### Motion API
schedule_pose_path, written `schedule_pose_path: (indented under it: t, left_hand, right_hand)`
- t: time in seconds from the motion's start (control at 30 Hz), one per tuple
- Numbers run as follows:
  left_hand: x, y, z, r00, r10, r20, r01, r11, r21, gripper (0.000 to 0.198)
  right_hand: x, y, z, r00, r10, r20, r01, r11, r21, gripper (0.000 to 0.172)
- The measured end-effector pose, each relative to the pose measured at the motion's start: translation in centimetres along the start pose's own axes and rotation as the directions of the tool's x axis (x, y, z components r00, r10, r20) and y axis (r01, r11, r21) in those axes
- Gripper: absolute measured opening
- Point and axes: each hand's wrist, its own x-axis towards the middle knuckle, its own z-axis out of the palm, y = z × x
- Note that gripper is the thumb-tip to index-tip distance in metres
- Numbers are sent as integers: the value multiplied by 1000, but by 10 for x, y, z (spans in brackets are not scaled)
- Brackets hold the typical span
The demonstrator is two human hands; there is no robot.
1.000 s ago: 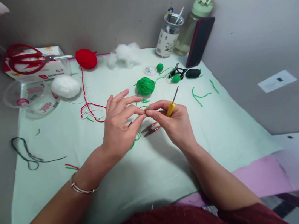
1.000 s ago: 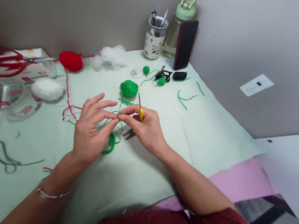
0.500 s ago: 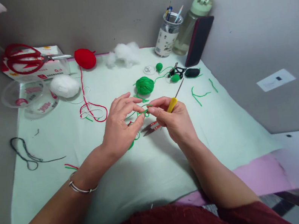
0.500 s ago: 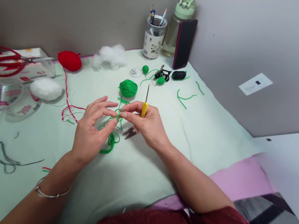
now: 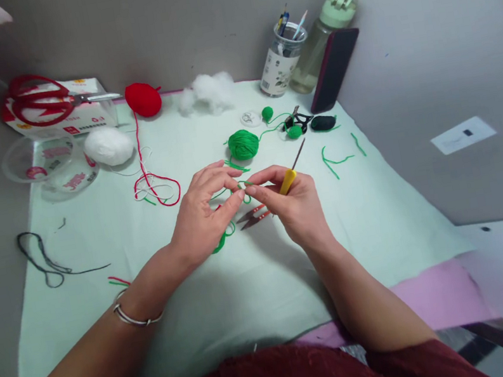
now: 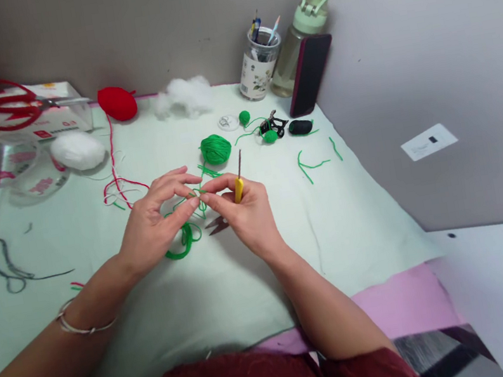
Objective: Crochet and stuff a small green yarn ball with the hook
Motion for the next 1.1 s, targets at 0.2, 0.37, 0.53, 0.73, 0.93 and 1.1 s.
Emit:
schedule_pose_path:
  t: [0.2,0.37,0.53,0.73,0.93,1.1]
  left_hand:
    - [1,-6,0,996,-87,23,89,991,-101,9]
    - [0,-6,0,995,-97,24,99,992,-85,5]
    - [-3,3,-5,961,200,-193,-156,963,221,5]
    - [-2,-3,-7,944,319,-85,-262,882,392,9]
    - [-3,-5,-4,943,319,-91,-259,880,397,8]
    - [-4,-1,-2,962,248,-114,-202,926,318,14]
  right_hand:
    - [3,4,-4,999,19,46,-21,999,38,36]
    - [2,3,-4,999,23,39,-24,999,23,36]
    - [1,1,-4,1000,16,17,-16,1000,-7,32]
    - [0,-1,-2,1000,9,10,-9,1000,6,33]
    - [0,1,-1,999,15,30,-16,999,33,33]
    - [1,-1,-4,999,-12,35,12,1000,-1,35]
